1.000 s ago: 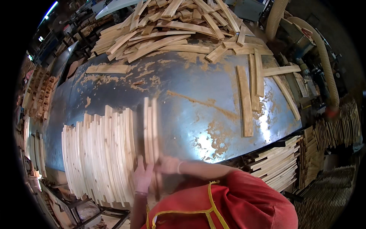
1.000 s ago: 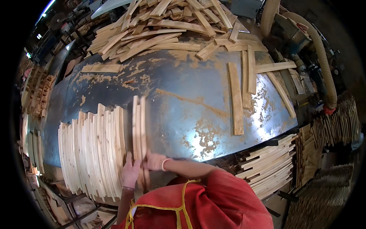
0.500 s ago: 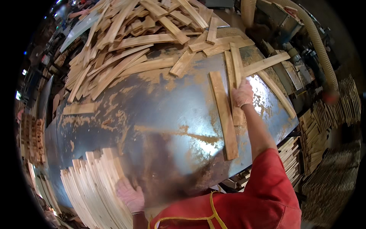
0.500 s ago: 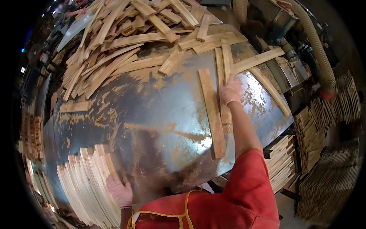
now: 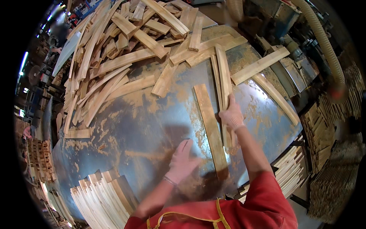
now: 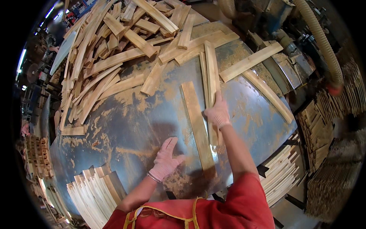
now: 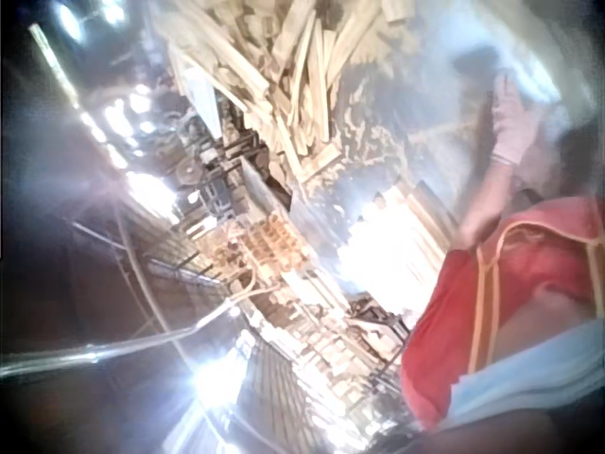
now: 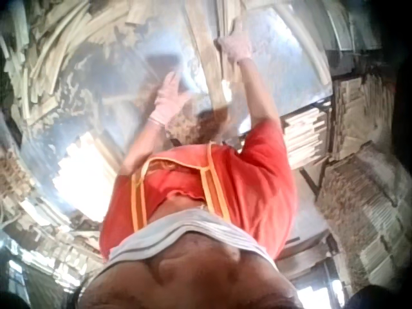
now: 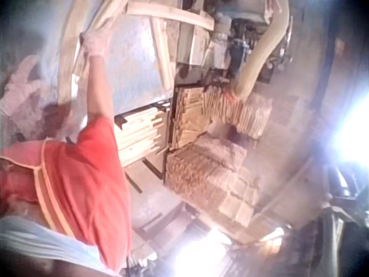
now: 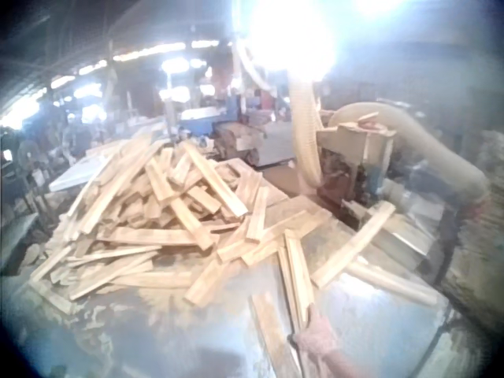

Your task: The person repeatedly picks up thin wooden planks from a large pile on a metal table and stacks them into a neat pile. The person uses both hands to align and place the planks one by one.

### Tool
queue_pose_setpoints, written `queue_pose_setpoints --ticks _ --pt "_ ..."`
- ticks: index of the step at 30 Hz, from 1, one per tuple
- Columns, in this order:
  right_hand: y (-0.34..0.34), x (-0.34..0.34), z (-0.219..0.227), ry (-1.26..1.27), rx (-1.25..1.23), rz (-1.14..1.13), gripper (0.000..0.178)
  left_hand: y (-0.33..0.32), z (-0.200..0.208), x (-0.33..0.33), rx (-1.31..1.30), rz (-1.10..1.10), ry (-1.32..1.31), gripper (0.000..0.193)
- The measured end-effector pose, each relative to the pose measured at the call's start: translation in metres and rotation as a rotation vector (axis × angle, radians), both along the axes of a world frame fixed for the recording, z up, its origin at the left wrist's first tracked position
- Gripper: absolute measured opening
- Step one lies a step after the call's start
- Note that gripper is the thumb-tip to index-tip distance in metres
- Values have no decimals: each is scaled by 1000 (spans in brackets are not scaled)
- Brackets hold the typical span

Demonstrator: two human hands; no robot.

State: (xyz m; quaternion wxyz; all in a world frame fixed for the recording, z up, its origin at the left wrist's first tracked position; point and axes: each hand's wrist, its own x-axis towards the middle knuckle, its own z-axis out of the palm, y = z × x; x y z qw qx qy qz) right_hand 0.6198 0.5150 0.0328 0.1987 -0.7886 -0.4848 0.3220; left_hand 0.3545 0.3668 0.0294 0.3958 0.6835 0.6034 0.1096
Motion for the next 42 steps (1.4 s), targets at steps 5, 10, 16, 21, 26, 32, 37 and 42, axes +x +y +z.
queue_pose_setpoints --ticks 5,10,16,21,26,32,37,42 --pt "-121 -82 -4 596 202 336 88 49 -57 9 -257 382 -415 78" --pt "-46 -68 -20 669 127 621 73 39 -39 -59 -255 841 -743 38" --pt "213 -31 -13 25 395 332 98 -2 2 -157 -156 775 384 61" --pt "344 -75 -4 -476 366 315 80 -16 -30 -180 -71 801 641 77" --pt "395 -124 -24 -828 166 852 65 -25 -39 -188 -79 765 696 77" --pt "413 -89 -54 -836 398 878 68 -23 -39 -190 -30 711 678 73" --pt "289 -70 -42 -791 419 1037 76 -28 -42 -191 -106 843 648 70" --pt "260 -50 -7 -434 175 918 52 -30 -50 -195 4 818 650 71"
